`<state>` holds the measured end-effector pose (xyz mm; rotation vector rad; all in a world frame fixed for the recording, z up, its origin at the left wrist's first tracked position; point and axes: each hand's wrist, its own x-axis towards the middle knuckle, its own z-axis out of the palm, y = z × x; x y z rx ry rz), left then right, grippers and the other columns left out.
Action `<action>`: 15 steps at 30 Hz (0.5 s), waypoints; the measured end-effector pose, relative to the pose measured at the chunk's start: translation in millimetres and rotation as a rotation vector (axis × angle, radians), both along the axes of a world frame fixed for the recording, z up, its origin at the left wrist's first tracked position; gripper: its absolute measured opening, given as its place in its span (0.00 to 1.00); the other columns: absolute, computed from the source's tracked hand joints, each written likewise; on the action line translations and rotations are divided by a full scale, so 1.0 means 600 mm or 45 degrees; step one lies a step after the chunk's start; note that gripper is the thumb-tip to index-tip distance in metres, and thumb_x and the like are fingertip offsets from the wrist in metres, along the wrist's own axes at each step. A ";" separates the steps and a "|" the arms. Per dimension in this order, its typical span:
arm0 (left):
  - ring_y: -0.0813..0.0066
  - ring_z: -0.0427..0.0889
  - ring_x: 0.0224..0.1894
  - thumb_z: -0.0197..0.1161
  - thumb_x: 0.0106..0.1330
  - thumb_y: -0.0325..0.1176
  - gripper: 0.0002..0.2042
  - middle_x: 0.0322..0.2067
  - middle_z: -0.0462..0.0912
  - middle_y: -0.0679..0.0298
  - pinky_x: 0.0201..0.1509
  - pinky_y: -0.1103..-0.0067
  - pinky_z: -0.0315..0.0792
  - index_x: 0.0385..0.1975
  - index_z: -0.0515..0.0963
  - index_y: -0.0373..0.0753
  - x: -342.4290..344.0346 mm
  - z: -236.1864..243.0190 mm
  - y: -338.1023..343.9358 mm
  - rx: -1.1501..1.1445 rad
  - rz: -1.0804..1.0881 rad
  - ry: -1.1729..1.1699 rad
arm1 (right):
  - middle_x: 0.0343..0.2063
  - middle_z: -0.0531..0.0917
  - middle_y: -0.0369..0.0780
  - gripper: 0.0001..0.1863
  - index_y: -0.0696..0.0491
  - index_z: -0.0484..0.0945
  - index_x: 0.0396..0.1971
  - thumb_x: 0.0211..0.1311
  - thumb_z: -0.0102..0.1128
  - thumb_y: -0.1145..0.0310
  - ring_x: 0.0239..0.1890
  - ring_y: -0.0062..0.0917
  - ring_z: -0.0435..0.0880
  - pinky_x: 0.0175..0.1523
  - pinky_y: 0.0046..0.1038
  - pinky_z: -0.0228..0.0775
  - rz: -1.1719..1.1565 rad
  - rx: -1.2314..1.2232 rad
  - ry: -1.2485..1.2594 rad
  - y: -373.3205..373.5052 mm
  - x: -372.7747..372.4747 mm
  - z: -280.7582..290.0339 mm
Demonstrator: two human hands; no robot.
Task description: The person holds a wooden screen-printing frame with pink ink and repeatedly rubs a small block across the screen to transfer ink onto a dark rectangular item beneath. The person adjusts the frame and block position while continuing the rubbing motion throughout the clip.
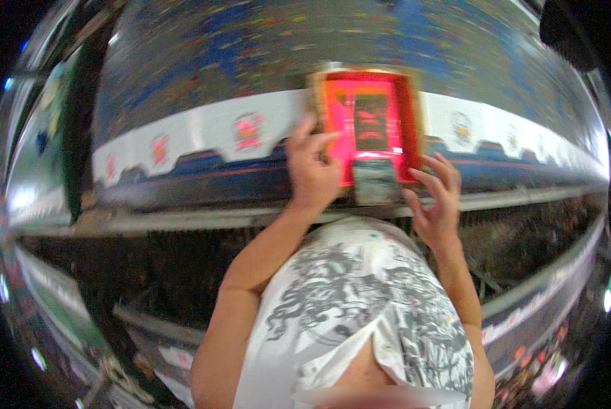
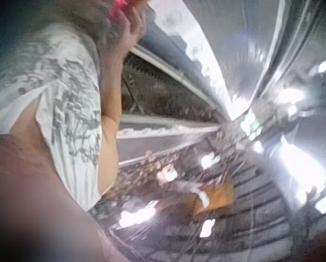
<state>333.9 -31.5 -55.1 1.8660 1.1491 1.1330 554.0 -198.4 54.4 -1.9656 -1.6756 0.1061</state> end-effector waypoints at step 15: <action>0.40 0.74 0.83 0.70 0.64 0.15 0.09 0.80 0.75 0.35 0.88 0.55 0.64 0.39 0.89 0.37 0.018 0.032 -0.022 0.081 -0.033 -0.203 | 0.62 0.91 0.46 0.19 0.53 0.92 0.57 0.66 0.80 0.75 0.72 0.49 0.83 0.82 0.52 0.70 -0.019 0.233 0.407 -0.049 0.030 -0.032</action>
